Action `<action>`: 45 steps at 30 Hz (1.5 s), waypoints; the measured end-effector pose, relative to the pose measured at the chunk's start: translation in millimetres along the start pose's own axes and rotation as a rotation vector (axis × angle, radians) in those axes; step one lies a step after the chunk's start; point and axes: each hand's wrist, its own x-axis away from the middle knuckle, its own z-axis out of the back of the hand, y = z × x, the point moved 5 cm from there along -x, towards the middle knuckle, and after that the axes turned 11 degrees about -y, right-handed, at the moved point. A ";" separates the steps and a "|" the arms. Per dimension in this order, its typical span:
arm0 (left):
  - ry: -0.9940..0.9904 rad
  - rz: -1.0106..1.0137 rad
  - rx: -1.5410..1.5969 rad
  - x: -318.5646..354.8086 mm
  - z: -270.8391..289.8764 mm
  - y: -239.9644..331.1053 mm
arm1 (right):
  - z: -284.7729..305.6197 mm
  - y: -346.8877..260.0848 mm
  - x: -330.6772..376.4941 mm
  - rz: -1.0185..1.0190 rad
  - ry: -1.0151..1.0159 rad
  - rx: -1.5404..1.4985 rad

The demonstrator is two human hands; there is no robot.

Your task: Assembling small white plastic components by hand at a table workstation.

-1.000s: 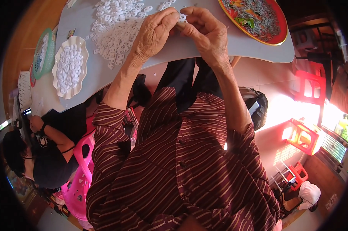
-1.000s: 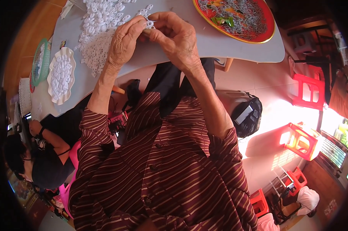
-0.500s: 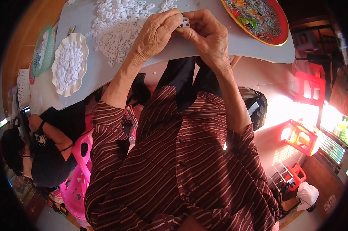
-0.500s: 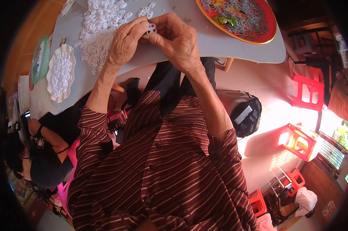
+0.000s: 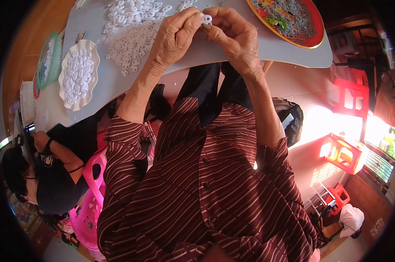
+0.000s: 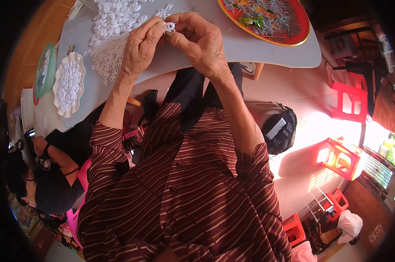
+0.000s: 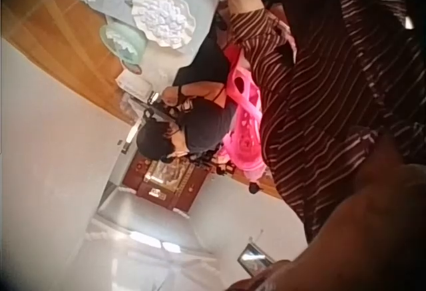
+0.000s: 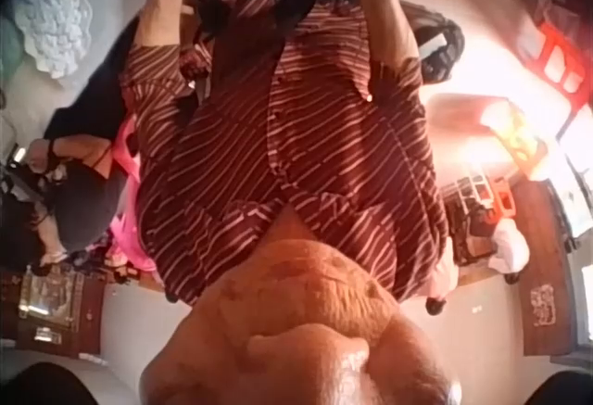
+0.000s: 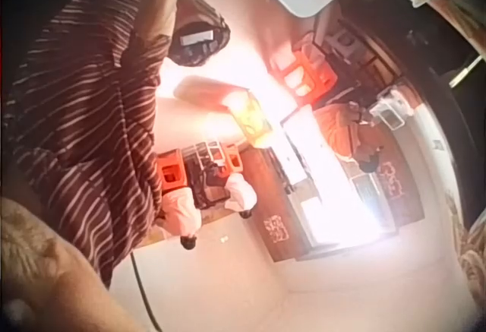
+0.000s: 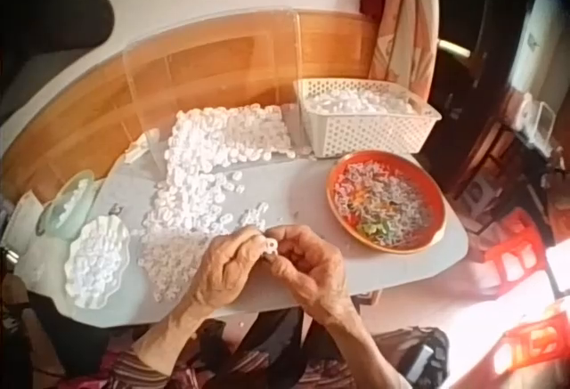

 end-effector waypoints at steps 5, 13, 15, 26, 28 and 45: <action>-0.005 0.009 -0.008 -1.9 0.2 0.3 | 1.5 2.4 0.6 -0.041 -0.004 0.047; -0.062 0.053 0.020 -2.3 0.9 -3.5 | 2.7 5.9 -0.5 -0.034 -0.034 0.049; -0.090 0.073 0.034 -2.3 0.2 -5.2 | 3.8 6.8 -0.3 -0.038 -0.027 0.062; -0.058 0.057 0.063 1.5 0.2 -4.2 | -0.4 15.5 1.1 0.059 0.031 0.146; -0.077 0.069 0.056 1.5 -0.7 -4.9 | 0.7 16.0 1.8 0.111 0.061 0.249; -0.173 0.226 0.113 3.0 -3.8 -9.6 | -5.3 3.8 3.6 0.094 0.059 0.280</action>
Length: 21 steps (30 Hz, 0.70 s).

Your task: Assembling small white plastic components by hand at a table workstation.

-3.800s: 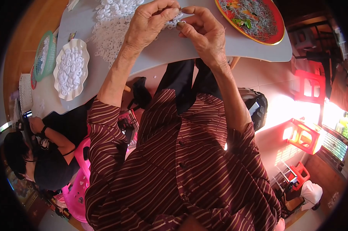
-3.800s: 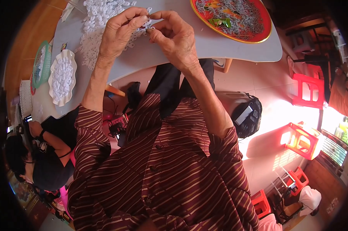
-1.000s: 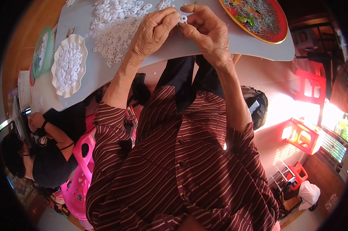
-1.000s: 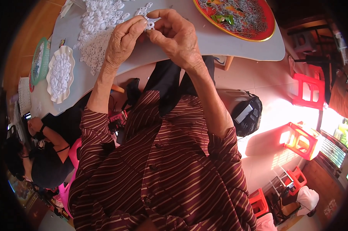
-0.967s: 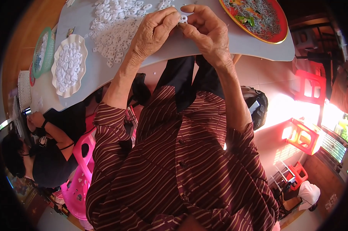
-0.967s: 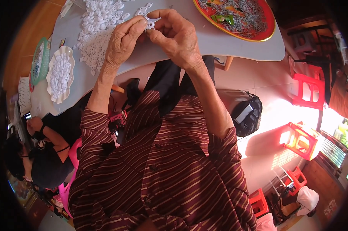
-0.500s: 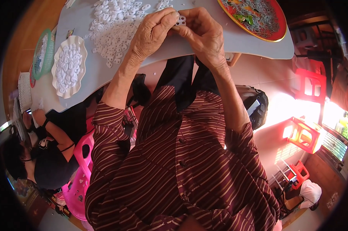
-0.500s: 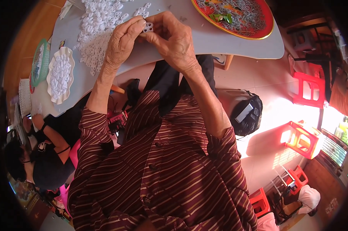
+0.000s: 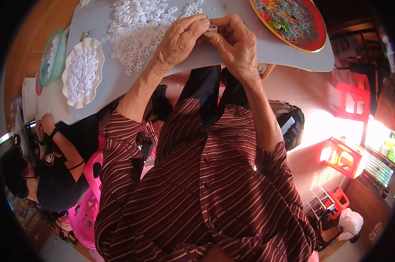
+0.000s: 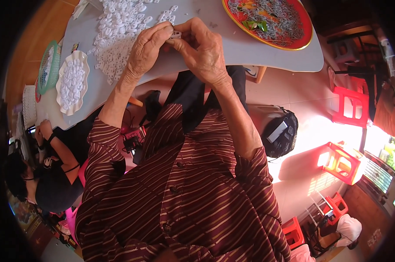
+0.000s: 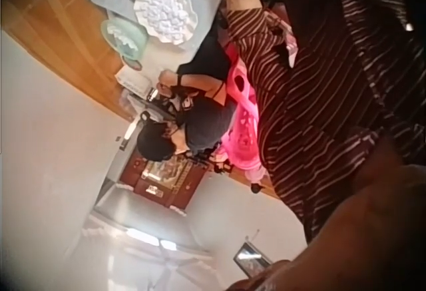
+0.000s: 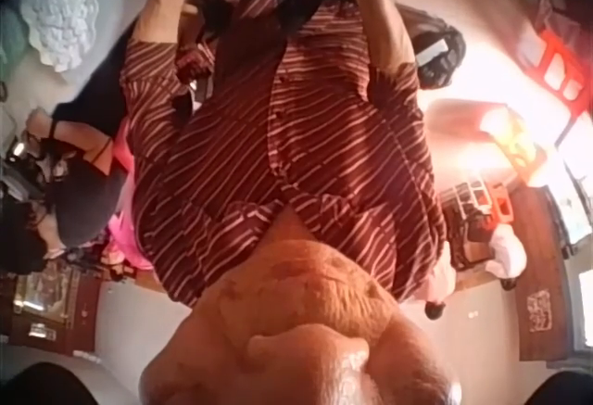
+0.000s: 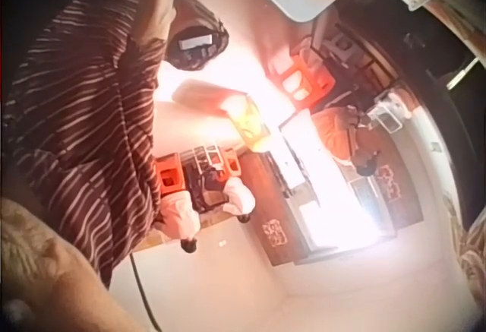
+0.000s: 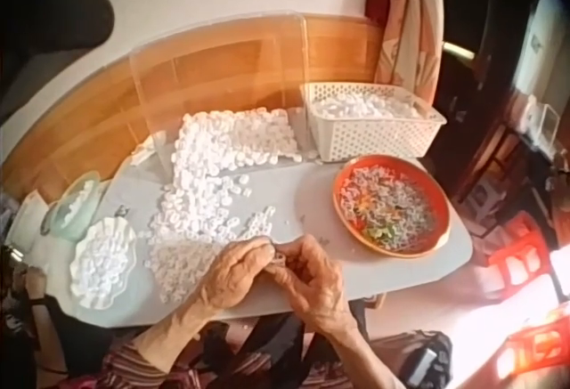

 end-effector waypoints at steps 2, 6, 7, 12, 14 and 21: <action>-0.016 0.010 0.006 0.3 -0.2 2.0 | -0.3 -2.1 0.7 -0.009 -0.001 0.005; -0.058 0.037 -0.018 -0.9 -0.9 4.5 | 1.0 -1.8 2.0 -0.006 0.005 0.063; -0.058 0.037 -0.017 -1.2 -0.3 5.0 | 1.6 -1.9 2.5 0.002 0.004 0.114; -0.050 0.052 0.031 -2.2 1.2 0.7 | 0.2 -1.9 -1.6 -0.041 0.008 0.012; -0.020 0.023 0.025 -3.6 2.1 -3.5 | 0.0 2.2 -2.4 -0.020 0.025 -0.049; 0.165 -0.180 -0.085 -8.2 0.9 11.6 | 12.8 5.4 -7.9 -0.054 0.028 -0.070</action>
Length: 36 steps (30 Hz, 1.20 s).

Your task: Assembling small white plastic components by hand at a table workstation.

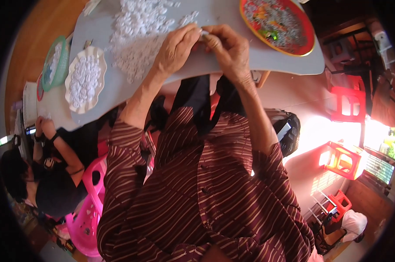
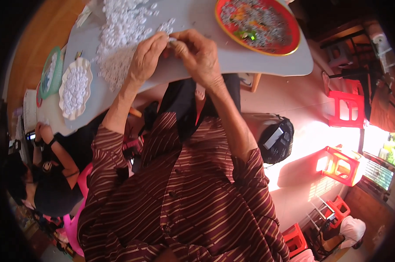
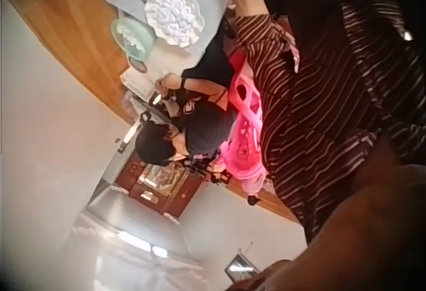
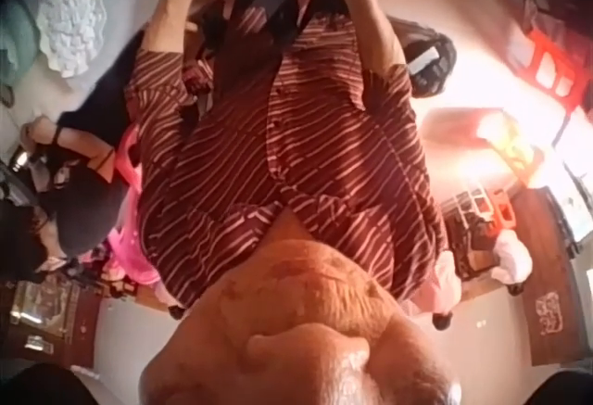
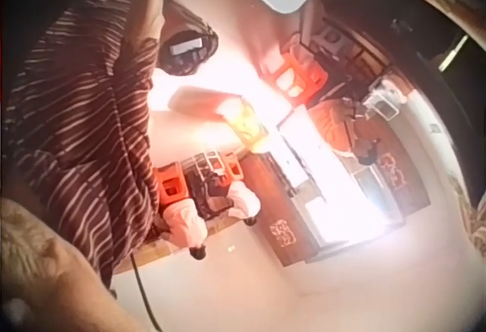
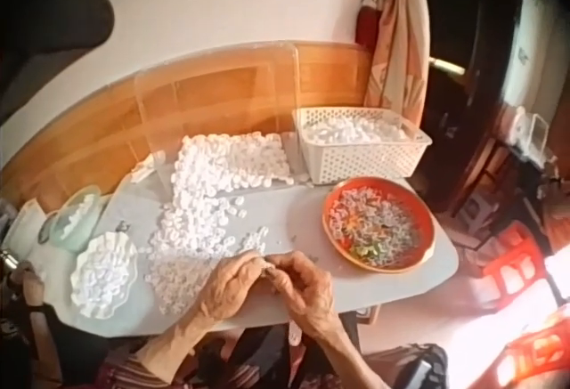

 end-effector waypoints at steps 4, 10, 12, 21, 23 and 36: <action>-0.093 0.026 -0.007 4.9 0.7 4.8 | -2.5 2.1 2.0 -0.086 0.018 -0.082; -0.016 0.009 0.056 9.6 3.9 12.9 | -0.9 -0.5 -2.3 -0.145 -0.003 -0.215; 0.015 0.110 0.161 11.9 6.1 7.0 | 21.1 -22.0 -30.2 -0.044 0.040 -0.033; 0.059 0.105 0.322 5.6 9.2 -2.0 | 149.3 -30.4 -169.2 0.114 0.451 0.665; 0.074 0.204 0.318 16.6 19.2 -4.3 | 95.8 -21.0 -163.7 0.177 0.291 0.539; 0.326 0.226 0.565 29.2 29.0 -11.1 | -63.1 50.0 -174.0 0.285 -0.447 0.953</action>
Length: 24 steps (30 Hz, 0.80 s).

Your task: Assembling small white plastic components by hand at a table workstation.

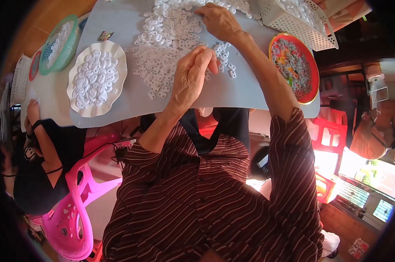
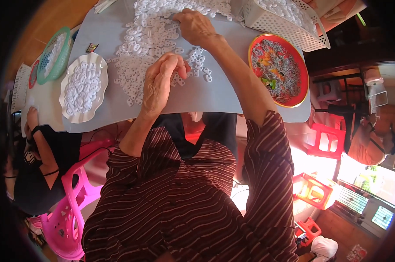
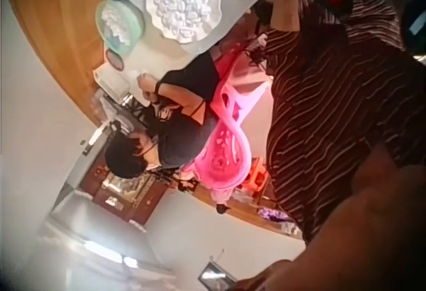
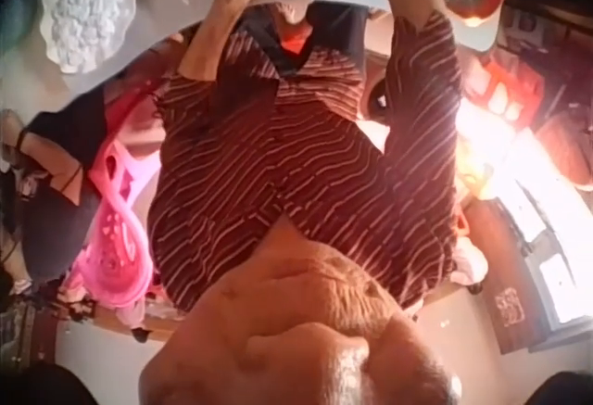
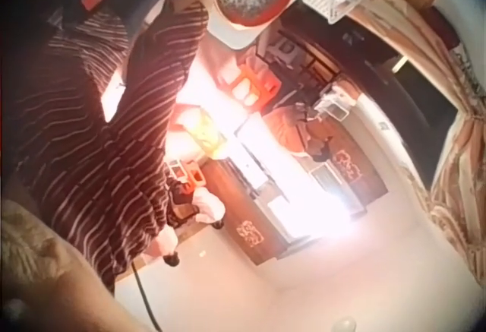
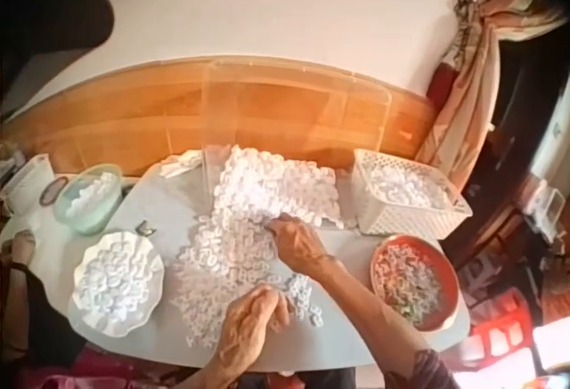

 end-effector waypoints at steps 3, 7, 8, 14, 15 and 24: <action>0.030 0.022 0.083 2.8 0.3 5.7 | 5.9 -21.9 6.4 0.060 -0.067 -0.128; 0.098 0.014 0.354 1.2 10.7 -5.0 | 13.2 -3.8 16.8 -0.129 -0.127 -0.292; 0.121 0.005 0.478 -0.3 13.9 -9.9 | 19.8 0.8 19.5 -0.171 -0.006 -0.256; 0.194 -0.008 0.561 0.2 23.4 -17.4 | 21.9 -8.4 38.7 -0.049 -0.136 -0.256; 0.169 -0.010 0.534 0.4 22.7 -17.0 | 20.4 -12.8 40.5 -0.008 -0.182 -0.216; 0.114 -0.035 0.422 -2.2 13.3 -14.8 | 17.6 -16.5 46.2 -0.024 -0.237 -0.145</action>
